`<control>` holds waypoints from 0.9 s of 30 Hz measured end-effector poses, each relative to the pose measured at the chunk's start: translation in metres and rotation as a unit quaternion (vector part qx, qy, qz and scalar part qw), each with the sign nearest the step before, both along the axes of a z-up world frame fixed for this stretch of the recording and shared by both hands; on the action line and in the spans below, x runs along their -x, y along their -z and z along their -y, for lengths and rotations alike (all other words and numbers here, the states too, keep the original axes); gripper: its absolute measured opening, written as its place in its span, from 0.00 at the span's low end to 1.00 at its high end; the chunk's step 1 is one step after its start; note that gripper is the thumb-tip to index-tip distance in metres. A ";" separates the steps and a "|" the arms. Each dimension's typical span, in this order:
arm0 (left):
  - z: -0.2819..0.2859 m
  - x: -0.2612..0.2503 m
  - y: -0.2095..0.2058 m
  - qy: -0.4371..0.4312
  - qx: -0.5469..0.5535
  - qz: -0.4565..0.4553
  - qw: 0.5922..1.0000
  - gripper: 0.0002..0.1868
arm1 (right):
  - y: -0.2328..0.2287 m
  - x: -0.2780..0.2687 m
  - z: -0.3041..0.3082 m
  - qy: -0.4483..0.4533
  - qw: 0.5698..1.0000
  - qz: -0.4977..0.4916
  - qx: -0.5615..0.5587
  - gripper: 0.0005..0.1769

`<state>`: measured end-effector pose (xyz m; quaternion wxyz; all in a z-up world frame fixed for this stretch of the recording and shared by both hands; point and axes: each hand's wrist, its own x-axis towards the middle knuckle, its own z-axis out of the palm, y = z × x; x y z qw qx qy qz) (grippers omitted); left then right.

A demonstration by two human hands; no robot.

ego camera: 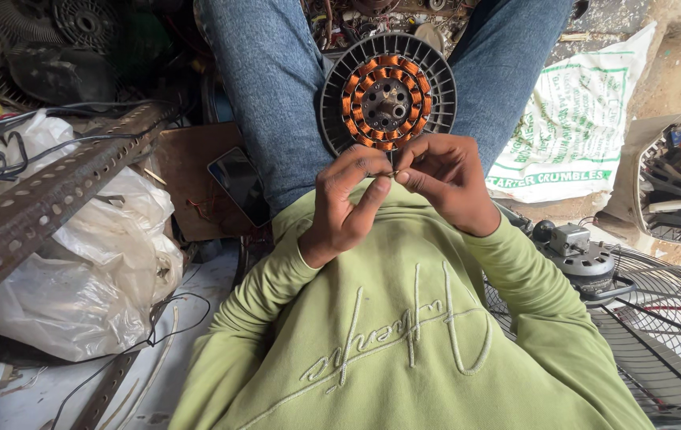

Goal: The person repairs a copper-wound stator by hand and using shears, cutting wires and arranging them within the metal slots.

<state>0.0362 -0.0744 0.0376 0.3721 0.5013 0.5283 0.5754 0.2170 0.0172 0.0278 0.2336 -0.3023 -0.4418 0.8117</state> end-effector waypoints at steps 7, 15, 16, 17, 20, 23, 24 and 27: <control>-0.003 -0.003 0.021 -0.003 0.066 0.090 0.994 0.08 | 0.002 0.007 -0.006 0.017 0.986 0.036 -0.159 0.10; -0.006 -0.004 0.034 -0.021 0.053 0.118 0.991 0.08 | 0.008 0.017 -0.009 0.038 0.998 -0.049 -0.001 0.21; -0.008 -0.003 0.032 -0.030 0.049 0.088 0.994 0.08 | 0.008 0.018 -0.009 0.040 0.999 -0.025 -0.012 0.22; -0.010 -0.001 0.031 -0.030 0.050 0.088 0.994 0.08 | 0.008 0.019 -0.009 0.042 0.999 -0.002 -0.025 0.22; -0.013 0.001 0.028 -0.028 0.003 0.028 0.999 0.08 | 0.013 0.027 -0.004 0.091 0.993 -0.068 0.004 0.22; -0.014 0.004 0.030 -0.014 0.031 0.076 0.997 0.08 | 0.017 0.031 -0.002 0.093 0.994 -0.056 -0.008 0.24; -0.013 0.005 0.031 0.000 0.045 0.096 0.994 0.08 | 0.018 0.030 -0.002 0.093 0.994 -0.055 -0.006 0.24; -0.012 0.008 0.033 0.022 0.055 0.117 0.991 0.09 | 0.017 0.024 -0.007 0.062 0.995 -0.067 -0.038 0.23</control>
